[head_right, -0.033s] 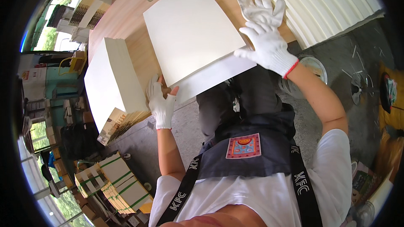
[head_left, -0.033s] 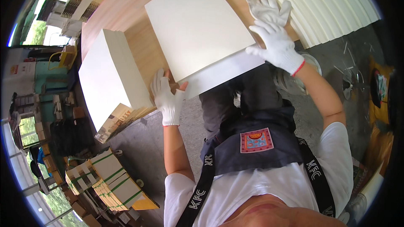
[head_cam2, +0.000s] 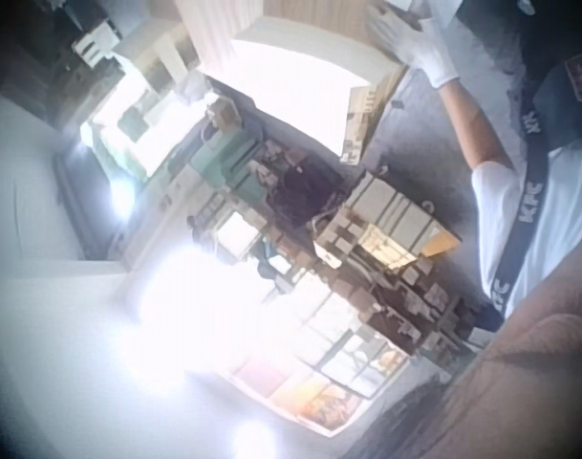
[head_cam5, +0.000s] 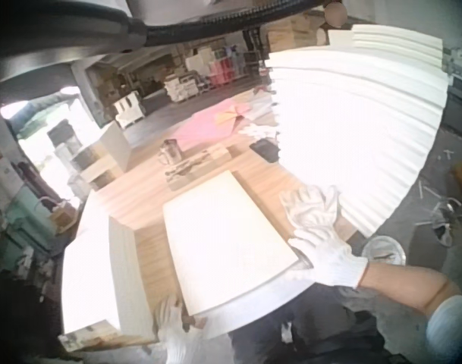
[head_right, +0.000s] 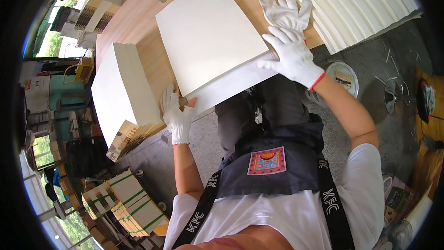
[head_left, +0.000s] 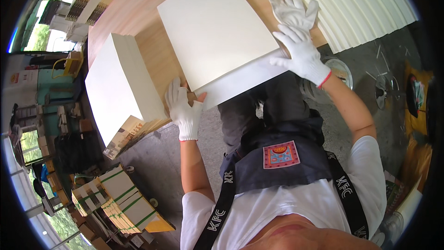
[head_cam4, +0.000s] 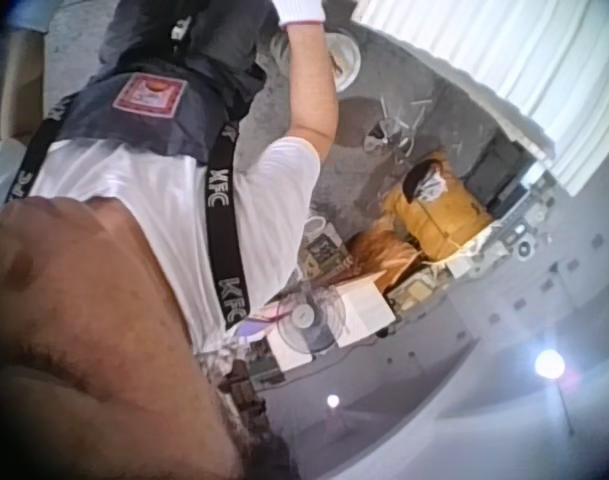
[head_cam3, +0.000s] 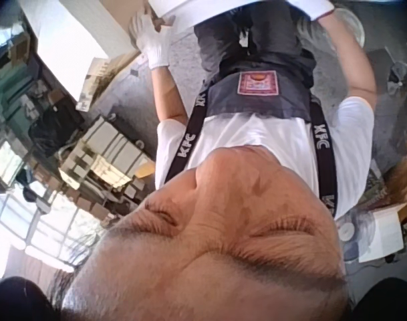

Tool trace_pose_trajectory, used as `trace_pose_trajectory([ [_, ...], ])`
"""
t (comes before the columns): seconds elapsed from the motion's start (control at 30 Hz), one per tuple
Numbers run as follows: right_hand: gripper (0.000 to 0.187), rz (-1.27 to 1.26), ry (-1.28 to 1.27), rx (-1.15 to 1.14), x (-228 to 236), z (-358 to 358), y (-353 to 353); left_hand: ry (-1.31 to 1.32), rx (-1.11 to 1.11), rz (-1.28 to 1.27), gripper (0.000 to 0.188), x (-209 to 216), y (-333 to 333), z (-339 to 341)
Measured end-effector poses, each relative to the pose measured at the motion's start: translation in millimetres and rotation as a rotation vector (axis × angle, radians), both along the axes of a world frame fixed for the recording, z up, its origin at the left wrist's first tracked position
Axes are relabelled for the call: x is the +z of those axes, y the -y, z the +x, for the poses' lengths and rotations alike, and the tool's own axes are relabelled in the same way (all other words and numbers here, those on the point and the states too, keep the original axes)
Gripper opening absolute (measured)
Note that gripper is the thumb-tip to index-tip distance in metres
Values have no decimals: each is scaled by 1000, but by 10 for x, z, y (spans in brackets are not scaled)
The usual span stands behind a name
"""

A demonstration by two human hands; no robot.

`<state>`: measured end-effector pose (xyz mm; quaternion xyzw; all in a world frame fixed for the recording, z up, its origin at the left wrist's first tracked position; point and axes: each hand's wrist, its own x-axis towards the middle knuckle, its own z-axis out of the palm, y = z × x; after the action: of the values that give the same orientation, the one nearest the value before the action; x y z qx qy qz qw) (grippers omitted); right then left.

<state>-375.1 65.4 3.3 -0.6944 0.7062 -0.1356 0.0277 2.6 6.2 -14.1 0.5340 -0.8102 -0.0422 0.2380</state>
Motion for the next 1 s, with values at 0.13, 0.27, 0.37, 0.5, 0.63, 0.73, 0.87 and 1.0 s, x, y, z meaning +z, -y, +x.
trace_pose_trajectory([
  [0.13,88,-75,26,-2,-209,48,-54,70,-33,-29,53,59,-7,-35],
  [0.27,88,-105,41,0,-198,74,-56,63,-26,43,58,32,11,-6],
  [0.37,88,-132,61,2,-199,95,-58,111,-29,58,58,89,8,-14],
  [0.5,88,-139,45,0,-186,100,-60,90,-32,6,54,51,18,-18],
  [0.63,90,-128,-22,6,-189,98,-51,51,-38,1,53,71,10,-28],
  [0.73,92,-109,-21,4,-190,96,-54,59,-49,-24,55,59,14,-20],
  [0.87,92,-109,-4,5,-161,114,-50,56,-42,-20,58,60,5,-34],
  [1.0,95,-111,-22,-2,-149,125,-56,56,-48,-2,59,107,-3,-66],
])
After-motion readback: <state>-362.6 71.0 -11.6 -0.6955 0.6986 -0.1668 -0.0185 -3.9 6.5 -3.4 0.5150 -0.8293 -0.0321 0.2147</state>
